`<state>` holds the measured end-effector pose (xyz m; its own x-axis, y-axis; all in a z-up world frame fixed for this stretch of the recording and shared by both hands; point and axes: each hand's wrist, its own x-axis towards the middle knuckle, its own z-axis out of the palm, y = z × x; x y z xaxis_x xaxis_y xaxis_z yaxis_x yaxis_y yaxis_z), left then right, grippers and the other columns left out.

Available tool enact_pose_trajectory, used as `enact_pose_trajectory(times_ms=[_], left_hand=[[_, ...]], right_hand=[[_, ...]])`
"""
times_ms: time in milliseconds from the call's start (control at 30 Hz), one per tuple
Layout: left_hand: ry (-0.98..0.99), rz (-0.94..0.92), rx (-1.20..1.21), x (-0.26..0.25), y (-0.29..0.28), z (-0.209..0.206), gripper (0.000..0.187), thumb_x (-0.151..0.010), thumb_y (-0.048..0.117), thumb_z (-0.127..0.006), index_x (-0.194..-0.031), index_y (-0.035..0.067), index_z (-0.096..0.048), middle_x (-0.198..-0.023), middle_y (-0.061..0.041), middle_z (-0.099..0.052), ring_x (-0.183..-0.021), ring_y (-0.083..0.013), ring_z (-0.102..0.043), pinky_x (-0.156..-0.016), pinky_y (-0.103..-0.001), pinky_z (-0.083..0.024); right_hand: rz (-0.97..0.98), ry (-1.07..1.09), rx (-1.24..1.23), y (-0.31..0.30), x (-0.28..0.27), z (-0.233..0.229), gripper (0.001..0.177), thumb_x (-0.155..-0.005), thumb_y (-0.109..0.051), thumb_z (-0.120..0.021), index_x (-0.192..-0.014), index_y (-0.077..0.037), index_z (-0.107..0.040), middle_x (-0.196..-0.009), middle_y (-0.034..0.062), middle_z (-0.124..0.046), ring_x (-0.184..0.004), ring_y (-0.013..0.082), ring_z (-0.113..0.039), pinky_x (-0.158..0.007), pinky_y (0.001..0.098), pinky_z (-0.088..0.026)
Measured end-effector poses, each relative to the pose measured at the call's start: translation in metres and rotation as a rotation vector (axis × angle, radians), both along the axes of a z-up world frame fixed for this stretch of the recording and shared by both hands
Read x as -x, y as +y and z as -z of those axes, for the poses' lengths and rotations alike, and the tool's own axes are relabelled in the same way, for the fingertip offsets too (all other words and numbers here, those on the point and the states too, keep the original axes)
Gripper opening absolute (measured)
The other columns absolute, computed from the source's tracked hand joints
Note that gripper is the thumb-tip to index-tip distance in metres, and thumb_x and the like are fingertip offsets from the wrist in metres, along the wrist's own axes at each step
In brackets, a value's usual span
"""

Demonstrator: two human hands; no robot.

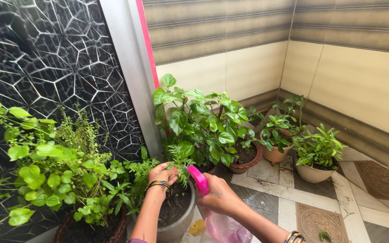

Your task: The person sprays water on the foliage of several potted plants using a pink spray bottle, moving between different pots and lifting leaves by hand to reach all parts of the plants.

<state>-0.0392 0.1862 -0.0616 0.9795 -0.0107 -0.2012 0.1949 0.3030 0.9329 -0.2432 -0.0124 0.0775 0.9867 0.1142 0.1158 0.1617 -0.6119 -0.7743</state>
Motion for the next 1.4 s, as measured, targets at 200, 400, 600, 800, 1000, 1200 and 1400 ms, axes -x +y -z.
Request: enact_pose_trajectory(times_ms=[200,400,600,800,1000,1200,1400], left_hand=[[-0.009,-0.032,-0.020,0.000,0.004,-0.004,0.043,-0.086,-0.007,-0.064,-0.129,0.000,-0.061,-0.108,-0.014,-0.073,-0.091,-0.0263,-0.076,-0.078,-0.036,-0.063],[-0.035,-0.065,-0.234,0.023,0.005,-0.027,0.039,-0.094,0.018,-0.072,-0.129,0.002,-0.064,-0.110,-0.011,-0.075,-0.092,-0.0229,-0.073,-0.077,-0.037,-0.057],[-0.538,-0.591,-0.729,0.007,0.056,-0.036,0.029,-0.094,0.027,-0.073,-0.115,0.008,-0.071,-0.114,-0.012,-0.079,-0.104,-0.0225,-0.076,-0.090,-0.036,-0.057],[-0.408,-0.559,-0.748,-0.016,0.086,-0.012,0.079,-0.074,0.019,-0.093,-0.140,0.007,-0.051,-0.131,-0.022,-0.060,-0.116,-0.0329,-0.059,-0.093,-0.042,-0.046],[-0.152,-0.204,-0.415,-0.022,0.079,0.014,0.063,-0.070,0.008,-0.088,-0.127,0.008,-0.062,-0.107,-0.008,-0.075,-0.088,-0.0188,-0.069,-0.073,-0.036,-0.054],[-0.073,-0.234,-0.374,-0.022,0.082,0.024,0.047,-0.081,0.006,-0.083,-0.124,-0.003,-0.067,-0.102,-0.011,-0.073,-0.081,-0.0209,-0.065,-0.064,-0.035,-0.051],[0.023,-0.295,-0.138,-0.004,0.089,0.019,0.059,-0.082,0.001,-0.079,-0.136,0.002,-0.057,-0.120,-0.007,-0.068,-0.103,-0.0216,-0.070,-0.083,-0.039,-0.059]], right_hand=[[0.018,0.080,0.046,-0.007,-0.005,0.013,0.039,-0.063,-0.013,-0.077,-0.097,-0.004,-0.060,-0.086,0.0154,-0.071,-0.084,0.0304,-0.073,-0.077,0.0417,-0.057],[0.004,0.073,0.021,0.001,-0.012,0.022,0.033,-0.065,-0.010,-0.072,-0.095,-0.002,-0.061,-0.082,0.0179,-0.073,-0.082,0.0317,-0.076,-0.076,0.0411,-0.058],[-0.043,-0.009,-0.049,0.032,-0.020,0.026,0.040,-0.063,-0.009,-0.075,-0.099,-0.005,-0.059,-0.086,0.0168,-0.070,-0.087,0.0325,-0.071,-0.078,0.0422,-0.054],[-0.161,0.033,-0.081,0.071,-0.041,0.015,0.041,-0.065,-0.011,-0.075,-0.102,-0.005,-0.058,-0.081,0.0151,-0.068,-0.081,0.0308,-0.070,-0.075,0.0409,-0.055],[-0.234,-0.019,-0.071,0.070,-0.060,0.029,0.031,-0.066,-0.011,-0.073,-0.094,-0.003,-0.060,-0.074,0.0144,-0.068,-0.071,0.0303,-0.073,-0.067,0.0403,-0.057],[-0.186,0.096,-0.087,0.071,-0.051,0.026,0.037,-0.062,-0.008,-0.073,-0.094,-0.003,-0.056,-0.073,0.0152,-0.069,-0.067,0.0291,-0.074,-0.066,0.0419,-0.059],[-0.139,0.066,-0.128,0.071,-0.045,0.034,0.030,-0.066,-0.004,-0.070,-0.092,0.000,-0.056,-0.069,0.0169,-0.069,-0.062,0.0270,-0.075,-0.062,0.0396,-0.060]])
